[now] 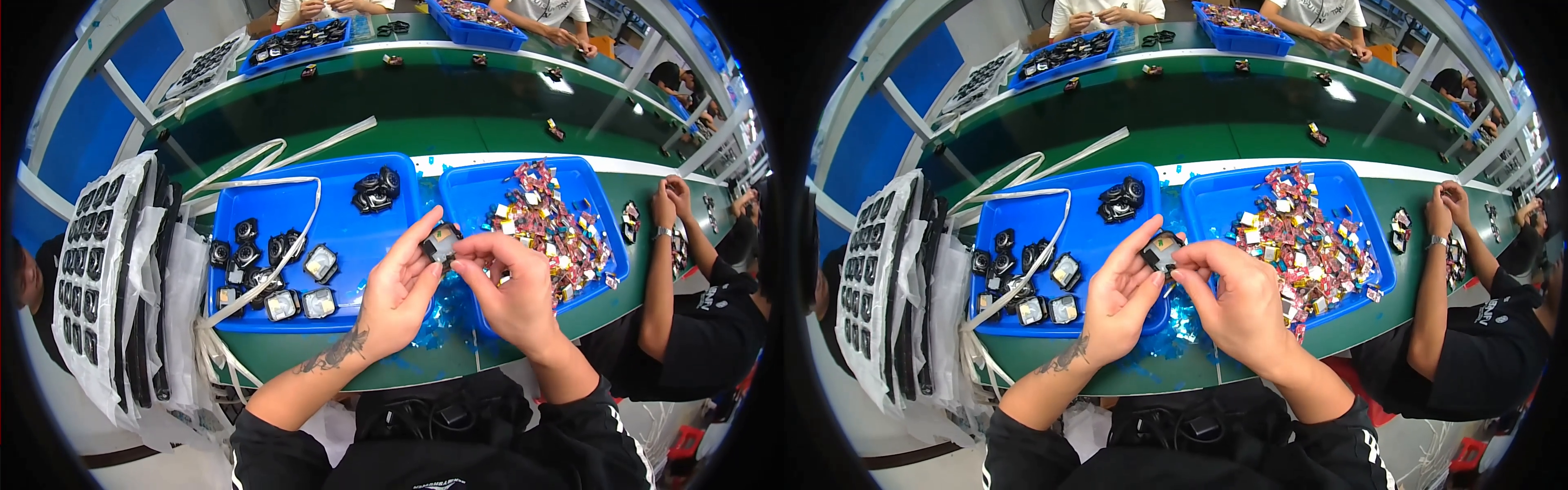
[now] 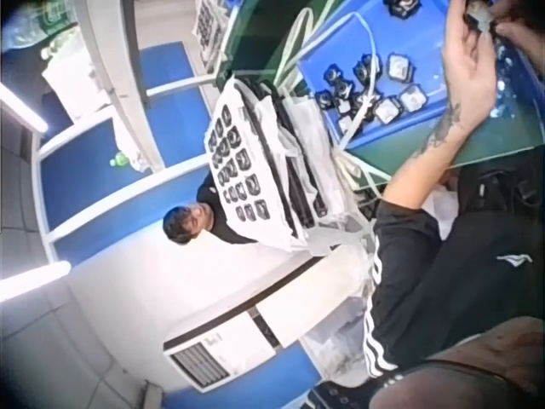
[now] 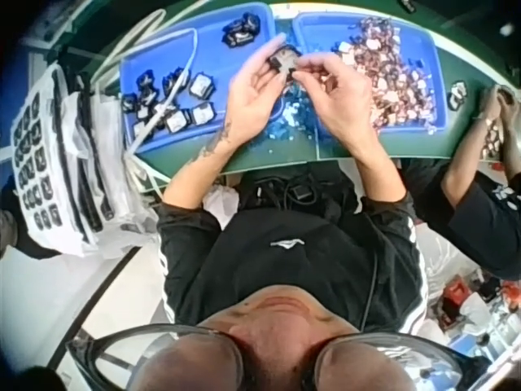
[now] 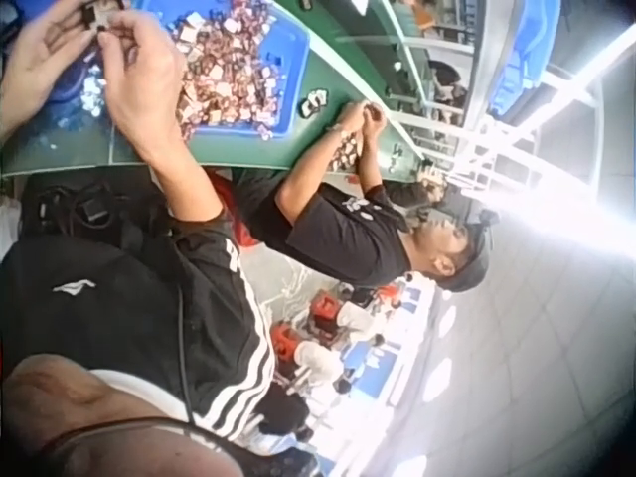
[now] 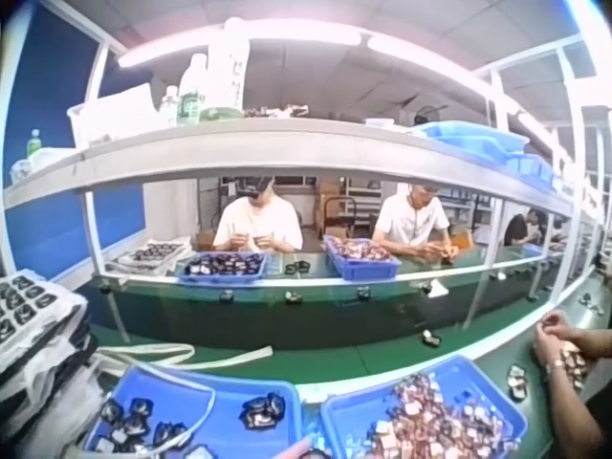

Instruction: The recorder is assembling small electronic components, specifically attaching stickers or small parts to square components at a factory assembly line.

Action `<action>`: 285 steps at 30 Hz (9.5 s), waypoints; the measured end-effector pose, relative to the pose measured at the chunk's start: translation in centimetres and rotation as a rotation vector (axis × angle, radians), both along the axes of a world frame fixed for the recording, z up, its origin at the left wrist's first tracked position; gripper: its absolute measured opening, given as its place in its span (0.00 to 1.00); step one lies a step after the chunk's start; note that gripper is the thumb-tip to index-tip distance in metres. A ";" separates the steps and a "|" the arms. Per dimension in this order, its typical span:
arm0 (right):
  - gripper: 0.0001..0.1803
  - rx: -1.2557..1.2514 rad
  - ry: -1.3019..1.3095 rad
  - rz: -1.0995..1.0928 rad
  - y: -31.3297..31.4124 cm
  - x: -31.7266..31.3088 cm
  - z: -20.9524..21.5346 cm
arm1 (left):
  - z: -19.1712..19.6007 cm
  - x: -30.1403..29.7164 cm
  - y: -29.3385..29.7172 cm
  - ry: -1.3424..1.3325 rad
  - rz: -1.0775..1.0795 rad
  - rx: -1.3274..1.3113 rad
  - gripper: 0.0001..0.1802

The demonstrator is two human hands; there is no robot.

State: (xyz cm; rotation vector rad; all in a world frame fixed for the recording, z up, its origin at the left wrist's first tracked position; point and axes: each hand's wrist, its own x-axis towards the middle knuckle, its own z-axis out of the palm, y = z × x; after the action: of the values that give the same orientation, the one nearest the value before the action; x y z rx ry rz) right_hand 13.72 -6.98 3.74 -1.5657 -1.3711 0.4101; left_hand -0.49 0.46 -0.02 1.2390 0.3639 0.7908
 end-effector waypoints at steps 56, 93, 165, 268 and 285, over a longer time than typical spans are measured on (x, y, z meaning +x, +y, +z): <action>0.11 -0.003 0.425 0.103 1.0 2.0 -1.1 | -0.1 0.8 -0.9 -0.042 0.058 -0.151 0.28; 0.21 -0.076 0.288 0.022 -1.8 1.5 -2.6 | -0.3 0.2 -0.6 0.075 -0.115 -0.067 0.20; 0.04 -0.264 0.318 0.244 -0.2 7.6 2.6 | 0.1 -0.8 1.8 0.238 0.225 0.410 0.14; 0.10 -0.108 0.545 0.203 -0.4 1.9 -0.5 | 0.4 -0.4 0.8 0.241 0.337 0.869 0.20; 0.07 -0.063 0.585 0.239 -2.1 1.8 -0.3 | 0.1 -0.8 0.1 0.216 0.005 0.110 0.08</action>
State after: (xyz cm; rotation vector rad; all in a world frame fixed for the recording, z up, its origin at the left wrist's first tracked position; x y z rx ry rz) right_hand 15.50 -9.11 3.44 -1.1943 -1.0858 0.9801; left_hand -1.29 0.60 0.13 1.4324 0.5041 0.6899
